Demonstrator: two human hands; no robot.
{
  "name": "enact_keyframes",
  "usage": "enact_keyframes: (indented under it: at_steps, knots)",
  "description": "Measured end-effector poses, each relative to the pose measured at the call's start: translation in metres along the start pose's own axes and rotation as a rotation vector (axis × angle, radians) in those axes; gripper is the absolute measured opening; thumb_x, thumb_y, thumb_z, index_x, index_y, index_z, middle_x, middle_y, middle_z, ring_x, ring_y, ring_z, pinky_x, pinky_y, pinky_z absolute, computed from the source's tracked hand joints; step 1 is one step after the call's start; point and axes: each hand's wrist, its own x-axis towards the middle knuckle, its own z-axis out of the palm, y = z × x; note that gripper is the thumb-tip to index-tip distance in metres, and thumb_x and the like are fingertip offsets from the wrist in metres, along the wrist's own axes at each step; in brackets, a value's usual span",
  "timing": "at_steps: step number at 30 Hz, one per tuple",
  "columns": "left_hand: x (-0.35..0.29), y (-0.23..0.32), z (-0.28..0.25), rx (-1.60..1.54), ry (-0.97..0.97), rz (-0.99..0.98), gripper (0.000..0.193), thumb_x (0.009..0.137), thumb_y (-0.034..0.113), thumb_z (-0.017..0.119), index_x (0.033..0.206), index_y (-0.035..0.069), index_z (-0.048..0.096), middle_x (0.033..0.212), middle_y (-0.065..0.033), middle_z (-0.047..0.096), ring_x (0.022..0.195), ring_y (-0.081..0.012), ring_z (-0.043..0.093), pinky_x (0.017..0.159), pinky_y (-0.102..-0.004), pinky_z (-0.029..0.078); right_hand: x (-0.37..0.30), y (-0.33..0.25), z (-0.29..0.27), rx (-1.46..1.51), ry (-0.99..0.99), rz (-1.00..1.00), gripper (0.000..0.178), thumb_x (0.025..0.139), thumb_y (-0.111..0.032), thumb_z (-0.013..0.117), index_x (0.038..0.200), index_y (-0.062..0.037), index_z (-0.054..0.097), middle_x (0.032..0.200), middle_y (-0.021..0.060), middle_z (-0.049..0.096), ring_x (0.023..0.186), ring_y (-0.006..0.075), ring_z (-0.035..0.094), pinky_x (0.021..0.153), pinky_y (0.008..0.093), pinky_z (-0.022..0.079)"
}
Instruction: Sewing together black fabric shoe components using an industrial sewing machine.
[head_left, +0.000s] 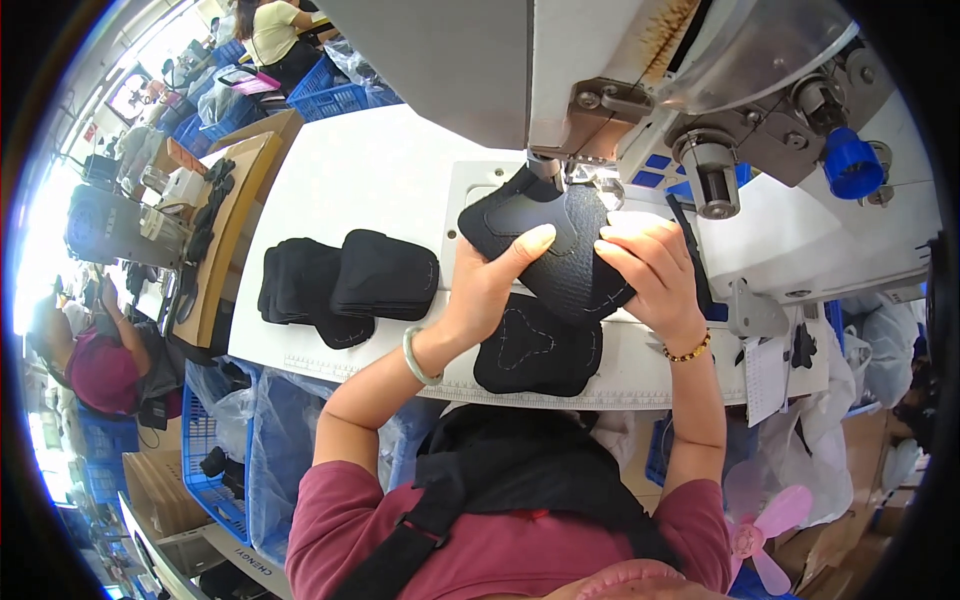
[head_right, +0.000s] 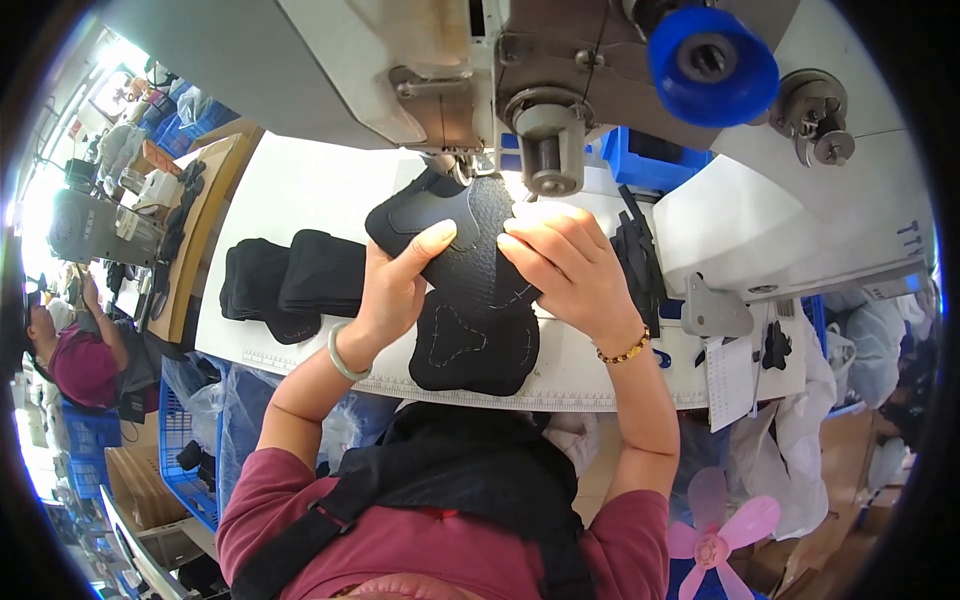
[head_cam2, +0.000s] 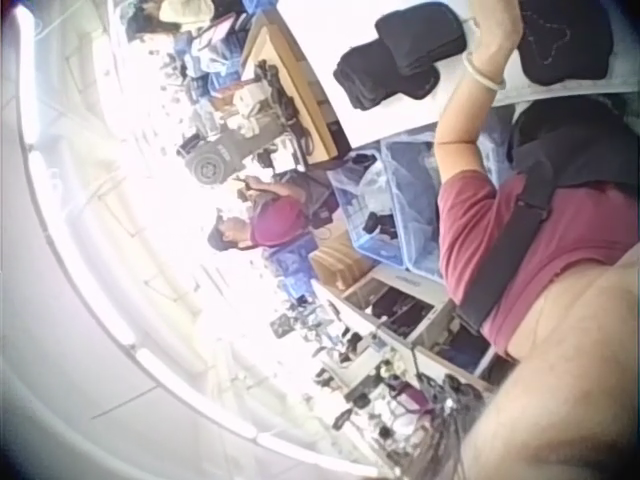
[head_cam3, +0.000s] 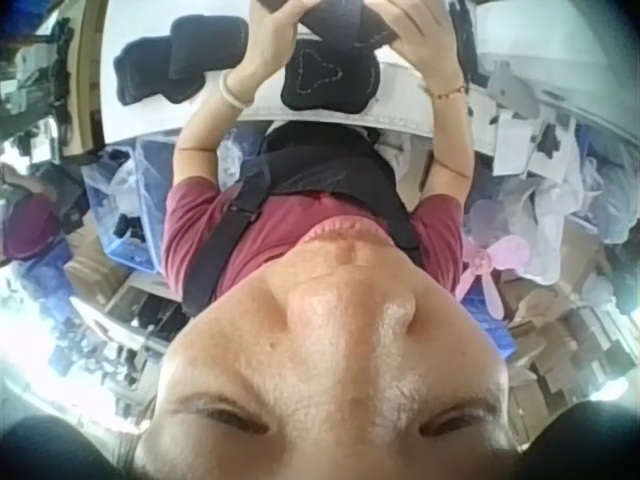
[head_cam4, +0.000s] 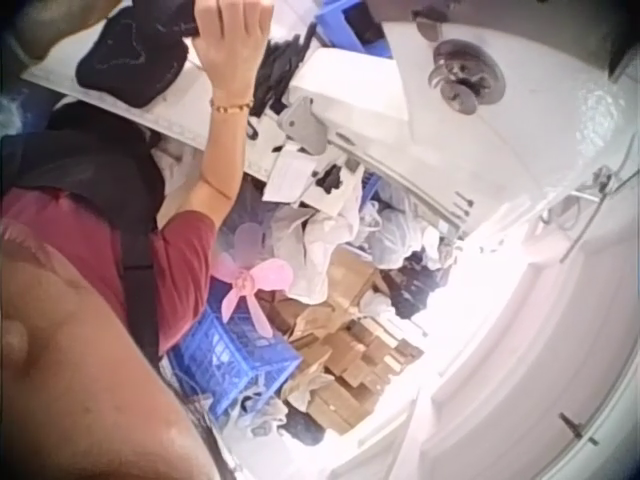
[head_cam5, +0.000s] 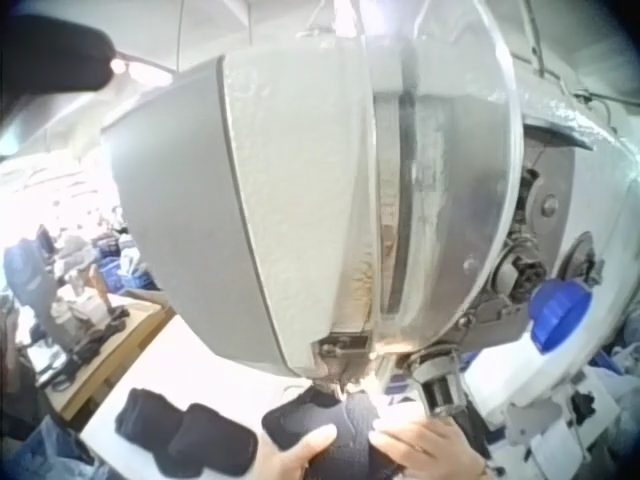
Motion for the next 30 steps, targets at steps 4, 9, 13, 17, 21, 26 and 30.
enact_keyframes:
  at_steps: [4, 9, 13, 17, 21, 26, 30]
  knots:
    - [-0.006, -0.001, 0.019, 0.311, 0.017, 0.197, 0.015, 0.087, 0.008, 0.064, 0.097, -0.003, 0.063, 0.089, -0.0019, 0.064, 0.08, -0.0088, 0.057, 0.072, -0.0237, 0.047, 0.001, 0.017, -0.006, 0.104, 0.01, 0.004, 0.031, 0.064, -0.006, 0.069, 0.095, -0.0041, 0.064, 0.102, 0.0069, 0.064, 0.091, 0.026, 0.061, 0.079, 0.0377, 0.048]
    - [-0.007, -0.004, 0.027, 0.306, 0.031, 0.298, 0.009, 0.087, 0.004, 0.062, 0.094, -0.003, 0.063, 0.087, -0.0017, 0.063, 0.078, -0.008, 0.056, 0.069, -0.0239, 0.046, -0.003, 0.021, -0.003, 0.169, 0.053, 0.043, 0.034, 0.063, -0.012, 0.072, 0.095, -0.0058, 0.065, 0.096, 0.0043, 0.065, 0.081, 0.024, 0.056, 0.074, 0.0364, 0.045]
    - [-0.004, -0.004, 0.024, 0.379, 0.012, 0.31, 0.011, 0.087, 0.004, 0.062, 0.096, -0.003, 0.062, 0.087, -0.0018, 0.063, 0.077, -0.008, 0.056, 0.069, -0.024, 0.046, -0.005, 0.024, -0.006, 0.152, 0.005, 0.062, 0.024, 0.066, -0.004, 0.07, 0.089, 0.0004, 0.065, 0.098, 0.0111, 0.066, 0.091, 0.0304, 0.063, 0.077, 0.0369, 0.051]
    - [0.003, 0.0, 0.023, 0.353, 0.029, 0.269, 0.013, 0.086, 0.004, 0.063, 0.097, -0.003, 0.062, 0.086, -0.0011, 0.063, 0.078, -0.0077, 0.057, 0.071, -0.0234, 0.047, -0.006, 0.025, -0.004, 0.144, -0.007, 0.086, 0.023, 0.067, -0.003, 0.07, 0.09, 0.0006, 0.067, 0.099, 0.0111, 0.066, 0.092, 0.0291, 0.063, 0.076, 0.0363, 0.05]
    - [0.013, 0.01, 0.016, 0.378, -0.001, 0.204, 0.023, 0.085, 0.006, 0.065, 0.106, -0.002, 0.058, 0.088, -0.0017, 0.062, 0.083, -0.0083, 0.057, 0.074, -0.0242, 0.047, 0.001, 0.023, 0.0, 0.156, 0.043, 0.071, 0.04, 0.056, -0.009, 0.073, 0.095, -0.0048, 0.066, 0.084, 0.003, 0.058, 0.077, 0.0241, 0.053, 0.072, 0.0361, 0.045]
    - [0.03, 0.022, -0.001, 0.227, -0.107, 0.05, 0.021, 0.083, 0.007, 0.066, 0.102, 0.0, 0.059, 0.09, -0.0012, 0.063, 0.086, -0.008, 0.057, 0.077, -0.023, 0.046, 0.001, 0.015, -0.006, 0.07, -0.038, 0.024, 0.03, 0.063, 0.002, 0.061, 0.092, -0.0005, 0.067, 0.098, 0.0088, 0.065, 0.092, 0.0278, 0.063, 0.079, 0.0384, 0.049]
    - [0.046, 0.026, -0.013, 0.182, -0.166, -0.044, 0.016, 0.082, 0.007, 0.067, 0.096, 0.002, 0.061, 0.089, -0.0012, 0.063, 0.085, -0.0085, 0.058, 0.079, -0.0247, 0.046, 0.01, 0.006, -0.005, 0.018, -0.004, -0.006, 0.027, 0.064, -0.001, 0.066, 0.091, -0.005, 0.065, 0.096, 0.0022, 0.063, 0.08, 0.0164, 0.058, 0.073, 0.0308, 0.046]
